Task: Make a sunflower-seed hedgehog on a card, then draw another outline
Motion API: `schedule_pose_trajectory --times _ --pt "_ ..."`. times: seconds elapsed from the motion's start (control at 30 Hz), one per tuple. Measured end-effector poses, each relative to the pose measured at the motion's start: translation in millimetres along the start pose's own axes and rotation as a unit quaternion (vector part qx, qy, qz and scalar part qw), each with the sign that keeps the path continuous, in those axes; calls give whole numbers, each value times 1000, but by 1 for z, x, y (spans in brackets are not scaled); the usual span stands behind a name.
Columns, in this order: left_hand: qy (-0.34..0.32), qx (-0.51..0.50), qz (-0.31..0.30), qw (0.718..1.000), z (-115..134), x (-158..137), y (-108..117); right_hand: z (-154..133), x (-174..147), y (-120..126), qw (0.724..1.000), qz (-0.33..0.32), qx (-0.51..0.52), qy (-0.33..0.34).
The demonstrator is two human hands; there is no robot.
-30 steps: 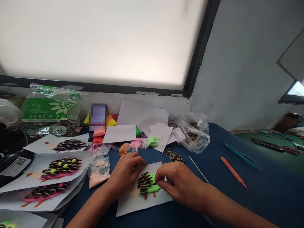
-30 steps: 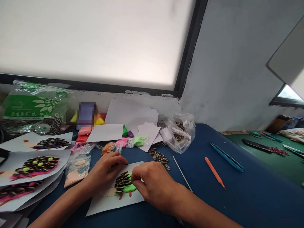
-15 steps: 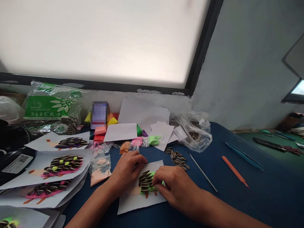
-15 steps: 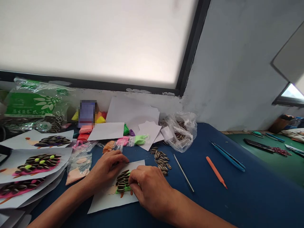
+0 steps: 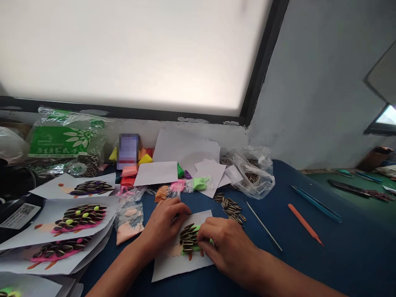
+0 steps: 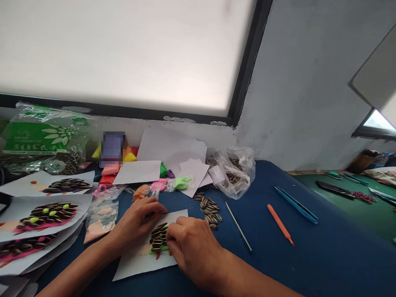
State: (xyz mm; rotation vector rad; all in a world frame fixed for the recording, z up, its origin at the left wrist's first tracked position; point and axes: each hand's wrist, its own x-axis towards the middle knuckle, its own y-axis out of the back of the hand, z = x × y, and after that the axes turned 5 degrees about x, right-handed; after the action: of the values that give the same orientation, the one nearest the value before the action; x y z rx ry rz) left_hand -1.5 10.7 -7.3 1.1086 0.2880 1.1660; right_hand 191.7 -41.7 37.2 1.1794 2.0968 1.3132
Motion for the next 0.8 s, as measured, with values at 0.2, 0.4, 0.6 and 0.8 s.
schedule_pose_trajectory --times 0.2,0.4,0.6,0.8 --pt "0 0 1 1000 1 0 1 -3 -1 0 1000 -9 -18 0" --pt "0 -2 9 1000 1 0 -1 -6 -2 -5 999 5 -36 12" --pt "1 0 -4 1000 1 0 0 -8 2 -3 998 -10 -64 11" --pt "-3 6 -4 1000 0 0 -1 -8 3 -5 996 -13 -83 24"
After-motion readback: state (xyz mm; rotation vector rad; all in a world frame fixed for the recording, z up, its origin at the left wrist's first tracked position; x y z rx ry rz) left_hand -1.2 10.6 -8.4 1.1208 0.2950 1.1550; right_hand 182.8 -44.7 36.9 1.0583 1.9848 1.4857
